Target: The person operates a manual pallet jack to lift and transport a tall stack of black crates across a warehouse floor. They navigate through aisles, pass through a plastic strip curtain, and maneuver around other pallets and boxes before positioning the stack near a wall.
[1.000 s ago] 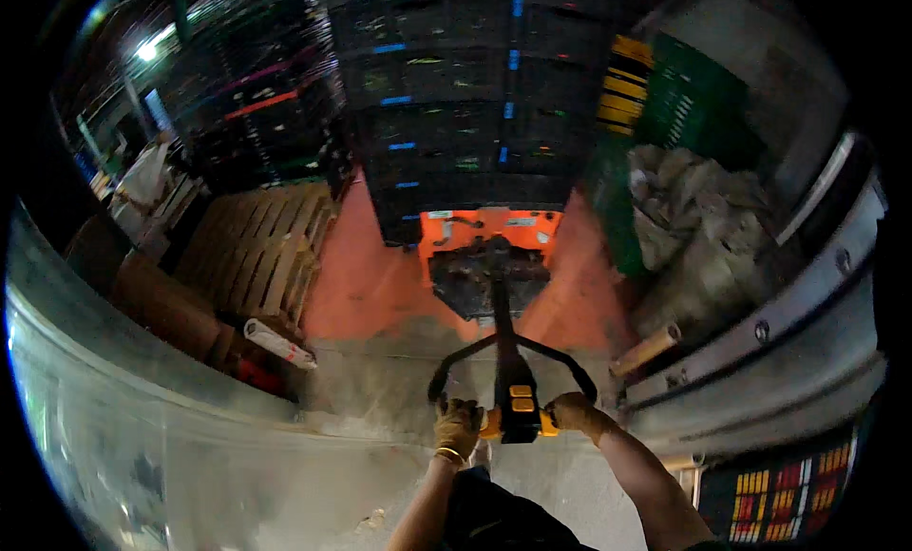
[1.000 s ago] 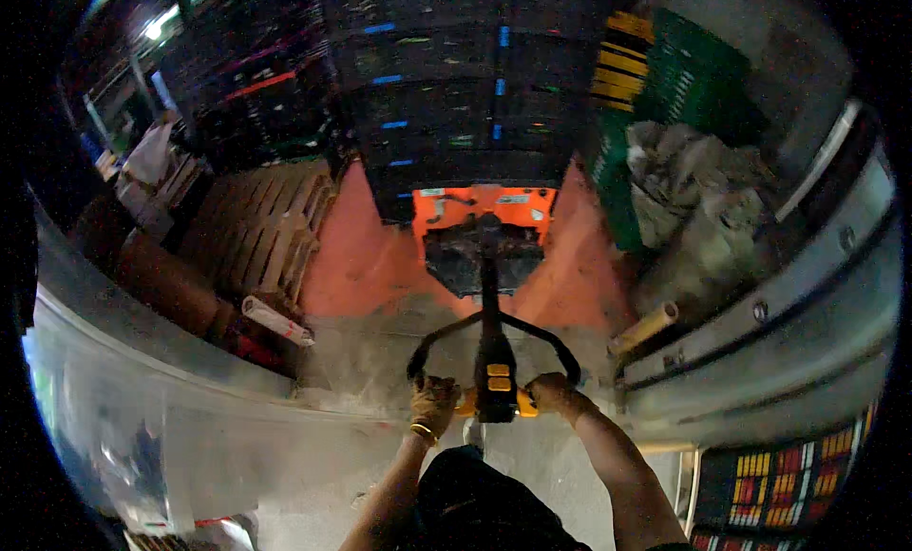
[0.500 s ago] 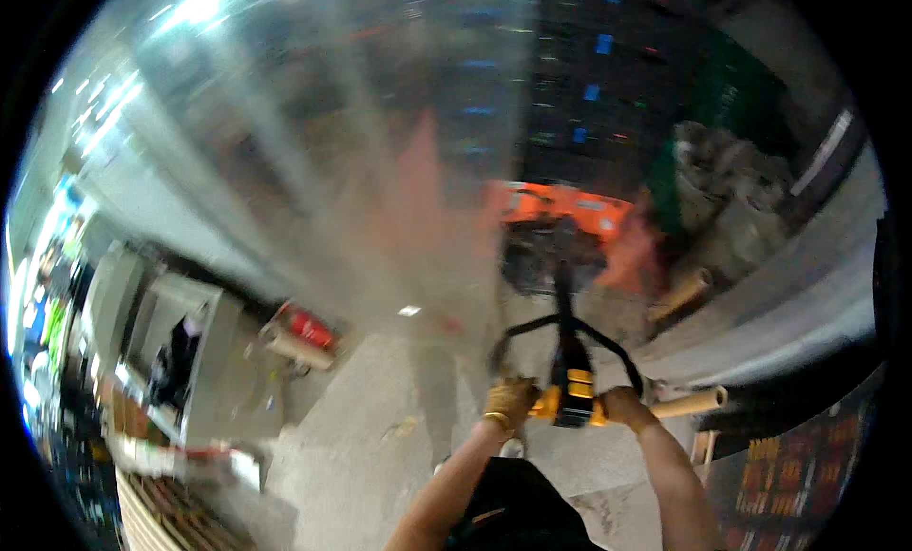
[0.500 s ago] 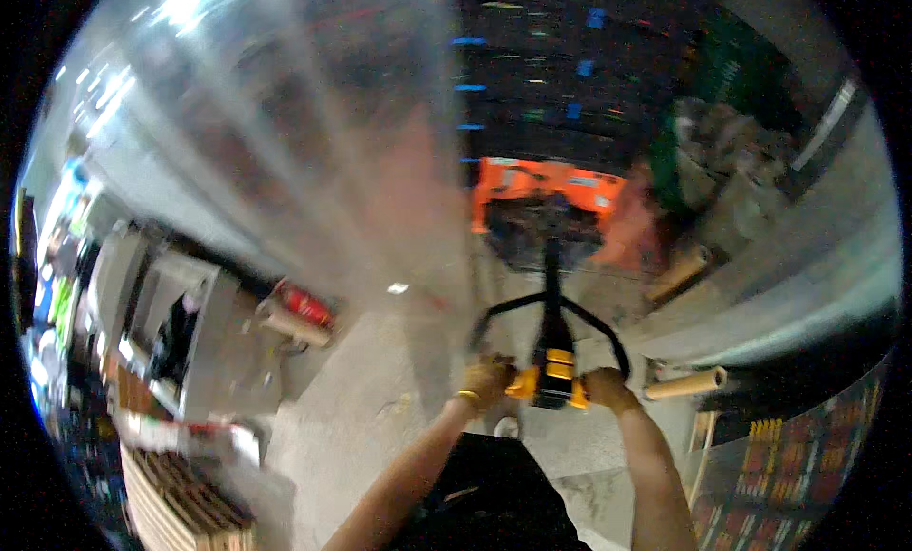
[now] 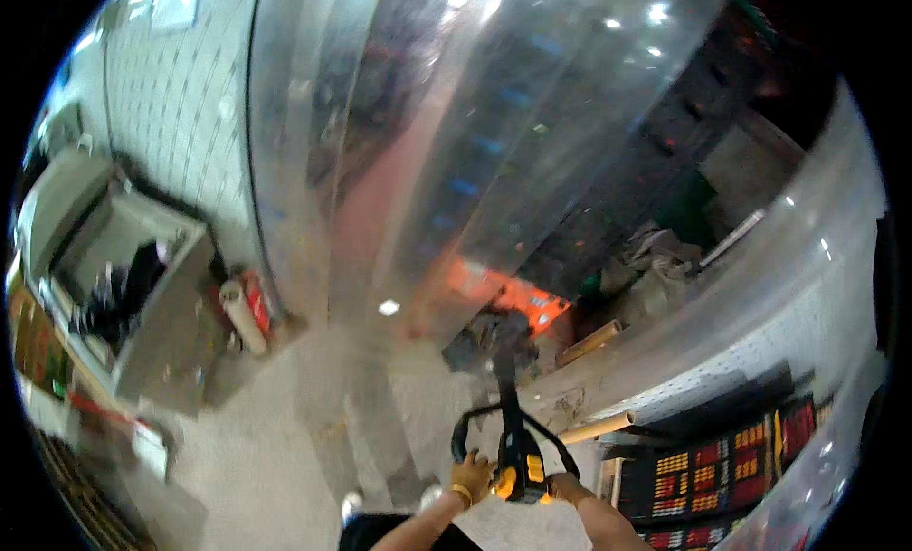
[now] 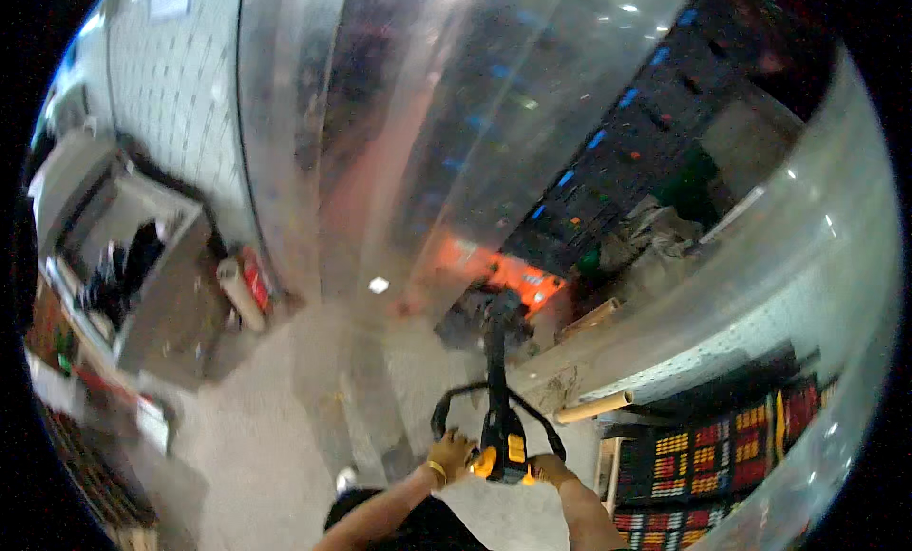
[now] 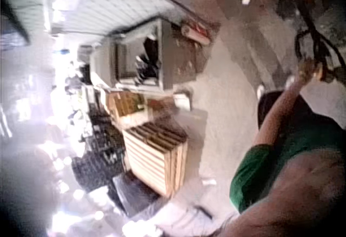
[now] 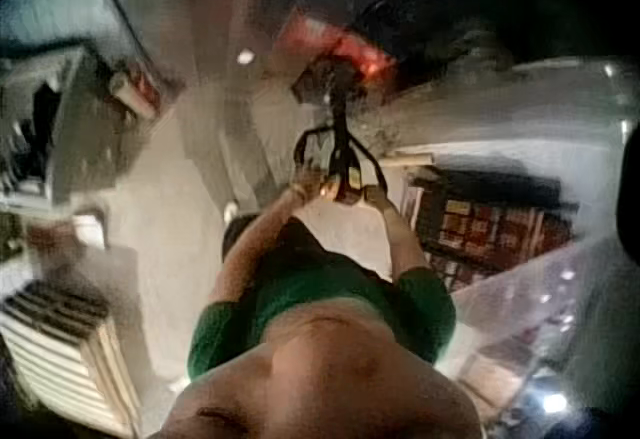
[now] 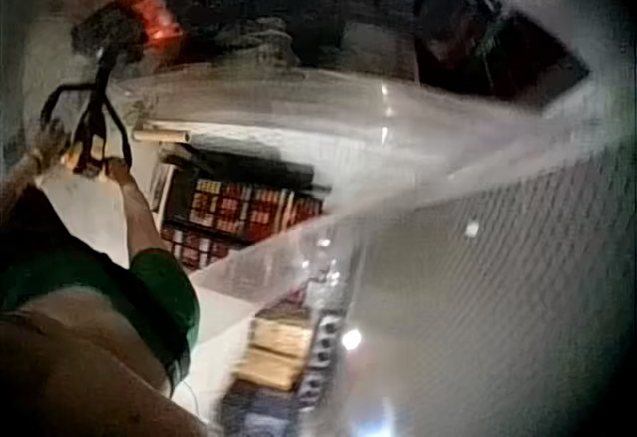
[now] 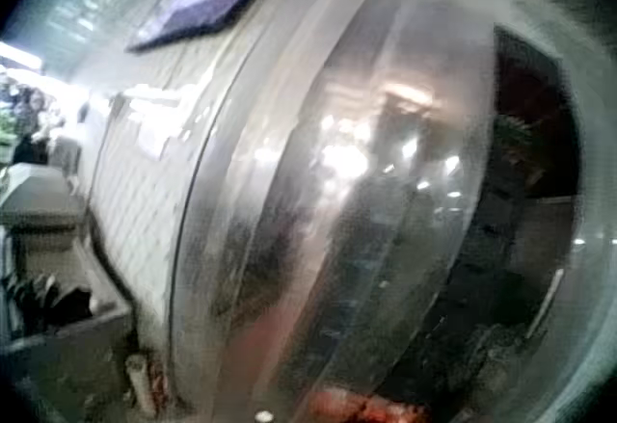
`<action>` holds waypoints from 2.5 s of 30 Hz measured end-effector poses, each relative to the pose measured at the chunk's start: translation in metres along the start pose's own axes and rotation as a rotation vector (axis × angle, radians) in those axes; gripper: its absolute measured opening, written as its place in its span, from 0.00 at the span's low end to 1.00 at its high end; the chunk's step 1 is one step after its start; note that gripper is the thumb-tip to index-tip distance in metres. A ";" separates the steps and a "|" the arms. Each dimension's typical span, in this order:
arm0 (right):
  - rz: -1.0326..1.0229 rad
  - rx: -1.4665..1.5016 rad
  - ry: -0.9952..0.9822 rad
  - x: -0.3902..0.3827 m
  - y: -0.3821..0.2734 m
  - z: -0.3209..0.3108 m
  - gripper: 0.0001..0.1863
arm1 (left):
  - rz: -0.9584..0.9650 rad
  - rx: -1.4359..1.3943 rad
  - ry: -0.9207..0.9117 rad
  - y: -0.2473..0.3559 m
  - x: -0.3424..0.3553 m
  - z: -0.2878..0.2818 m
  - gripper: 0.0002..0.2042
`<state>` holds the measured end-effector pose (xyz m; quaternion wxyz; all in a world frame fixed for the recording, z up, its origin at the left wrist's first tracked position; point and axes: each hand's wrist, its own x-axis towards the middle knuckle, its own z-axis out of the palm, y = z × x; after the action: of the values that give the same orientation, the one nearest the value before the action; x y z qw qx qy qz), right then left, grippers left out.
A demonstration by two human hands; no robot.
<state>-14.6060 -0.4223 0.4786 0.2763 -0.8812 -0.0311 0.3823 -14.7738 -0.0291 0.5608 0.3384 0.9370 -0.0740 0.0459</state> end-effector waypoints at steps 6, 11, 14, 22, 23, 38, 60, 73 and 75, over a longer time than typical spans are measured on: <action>-0.316 -1.002 -0.047 -0.084 -0.138 0.111 0.17 | -0.092 0.133 -0.119 -0.037 -0.085 0.010 0.23; -0.146 -0.939 -0.120 -0.127 -0.114 0.110 0.10 | -0.020 0.009 0.304 -0.027 -0.116 0.082 0.16; -0.451 -0.766 0.005 -0.156 -0.097 0.160 0.12 | 0.123 0.307 0.153 -0.058 -0.162 0.102 0.13; -0.560 -0.745 0.008 -0.189 -0.053 0.234 0.18 | -0.011 0.521 0.136 -0.069 -0.240 0.141 0.09; -0.535 -0.729 -0.031 -0.226 -0.057 0.240 0.19 | -0.022 0.698 0.079 -0.065 -0.259 0.142 0.09; -0.523 -0.925 -0.136 -0.352 0.037 0.352 0.13 | -0.180 0.452 0.170 0.001 -0.426 0.197 0.07; -0.410 -0.629 -0.261 -0.576 0.121 0.473 0.12 | -0.539 0.398 0.040 0.219 -0.676 0.145 0.18; -0.424 -0.601 -0.095 -0.657 0.189 0.570 0.13 | -0.568 0.481 0.195 0.215 -0.801 0.204 0.19; -0.557 -0.737 -0.085 -0.682 0.202 0.585 0.14 | -0.627 0.423 0.090 0.222 -0.830 0.214 0.19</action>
<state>-15.5235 -0.5032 0.4988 0.0355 -0.8624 -0.4116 0.2927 -15.6213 -0.2452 0.4231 0.1379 0.9603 0.2424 -0.0043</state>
